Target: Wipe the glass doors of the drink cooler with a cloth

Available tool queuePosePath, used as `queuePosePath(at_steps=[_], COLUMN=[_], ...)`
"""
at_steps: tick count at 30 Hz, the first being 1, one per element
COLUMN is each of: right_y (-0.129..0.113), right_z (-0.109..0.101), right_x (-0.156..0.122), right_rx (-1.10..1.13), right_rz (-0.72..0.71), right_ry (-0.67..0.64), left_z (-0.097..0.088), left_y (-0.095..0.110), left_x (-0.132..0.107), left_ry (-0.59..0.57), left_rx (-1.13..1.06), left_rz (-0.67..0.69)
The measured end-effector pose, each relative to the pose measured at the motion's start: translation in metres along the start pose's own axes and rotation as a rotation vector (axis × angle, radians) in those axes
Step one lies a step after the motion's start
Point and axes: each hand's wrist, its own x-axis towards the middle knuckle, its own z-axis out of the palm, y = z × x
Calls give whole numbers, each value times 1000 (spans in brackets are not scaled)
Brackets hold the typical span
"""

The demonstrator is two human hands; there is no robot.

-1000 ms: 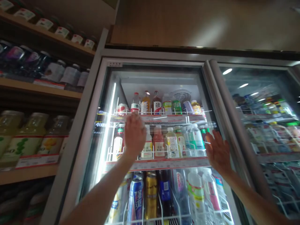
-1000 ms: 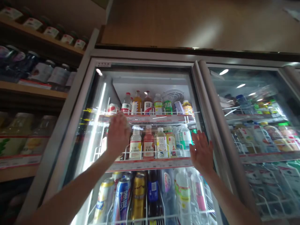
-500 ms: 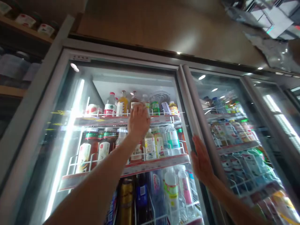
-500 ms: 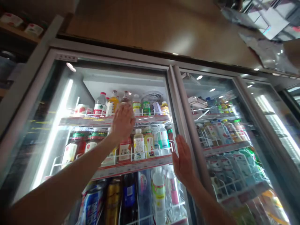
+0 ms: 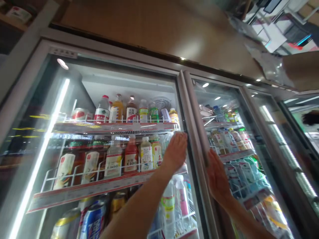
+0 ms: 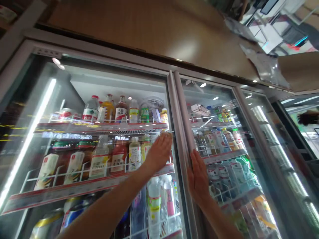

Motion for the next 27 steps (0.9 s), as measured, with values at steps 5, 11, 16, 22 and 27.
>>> queuePosePath(at_steps=[5, 11, 16, 22, 27], right_y=[-1, -9, -37, -75, -95], right_z=[-4, 5, 22, 61, 92], right_x=[-12, -7, -5, -2, 6], right_rx=[13, -5, 1, -19, -139], right_rz=[4, 8, -40, -41, -3], right_ry=[-45, -20, -45, -78, -77], left_z=[-4, -25, -29, -80, -88], left_y=[61, -13, -1, -95, -104], left_x=[-77, -38, -74, -123, -143], left_ry=[-78, -109, -116, -19, 79], left_rx=[-64, 112, 149, 292, 349], left_rz=[434, -39, 126, -256, -437])
